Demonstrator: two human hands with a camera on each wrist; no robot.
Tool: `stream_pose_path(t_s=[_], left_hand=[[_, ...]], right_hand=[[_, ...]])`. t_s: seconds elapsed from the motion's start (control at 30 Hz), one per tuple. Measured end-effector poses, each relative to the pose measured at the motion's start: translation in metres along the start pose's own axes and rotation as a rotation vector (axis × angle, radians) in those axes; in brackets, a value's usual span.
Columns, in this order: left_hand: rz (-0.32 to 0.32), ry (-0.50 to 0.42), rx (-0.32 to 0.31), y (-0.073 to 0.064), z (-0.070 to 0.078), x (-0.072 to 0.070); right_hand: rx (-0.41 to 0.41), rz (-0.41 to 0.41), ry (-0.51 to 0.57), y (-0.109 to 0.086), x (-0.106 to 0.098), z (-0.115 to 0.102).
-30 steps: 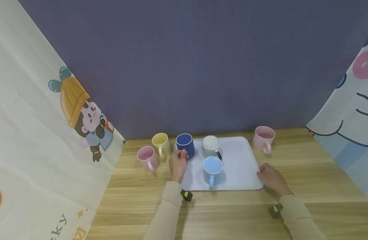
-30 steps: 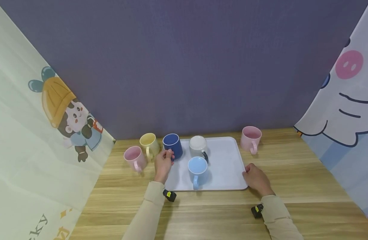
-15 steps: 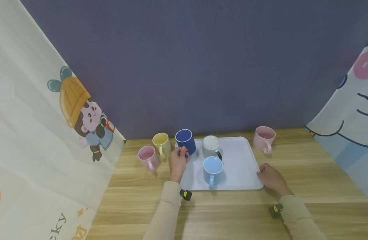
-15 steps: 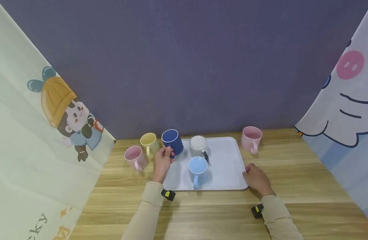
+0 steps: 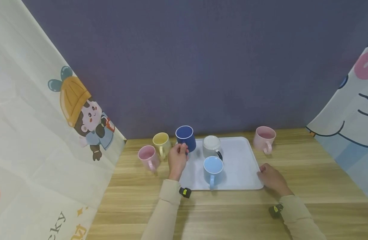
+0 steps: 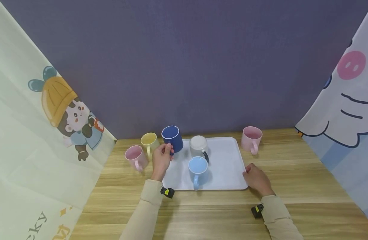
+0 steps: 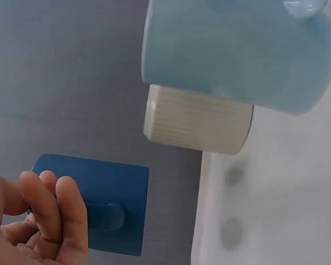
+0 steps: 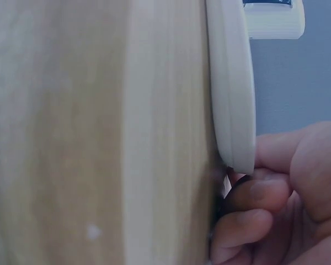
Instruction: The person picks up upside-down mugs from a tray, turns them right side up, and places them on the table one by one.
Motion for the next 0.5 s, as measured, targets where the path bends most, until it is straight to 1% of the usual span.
stream_pose_path(t_s=[0.13, 0.5], left_hand=[[-0.005, -0.016, 0.017, 0.001, 0.005, 0.000], [-0.006, -0.034, 0.024, 0.000, 0.016, -0.002]], right_hand=[[0.002, -0.004, 0.005, -0.001, 0.000, 0.000], [0.003, 0.002, 0.010, -0.001, -0.001, -0.001]])
Point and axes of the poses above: each hand's wrist, its own y-axis towards the middle knuckle, its own x-axis out of the palm, z = x × y, the point moved 7 cm from there along y, towards the middle knuckle, and after that the axes turned 8 degrees about z, right-handed, at the moved point
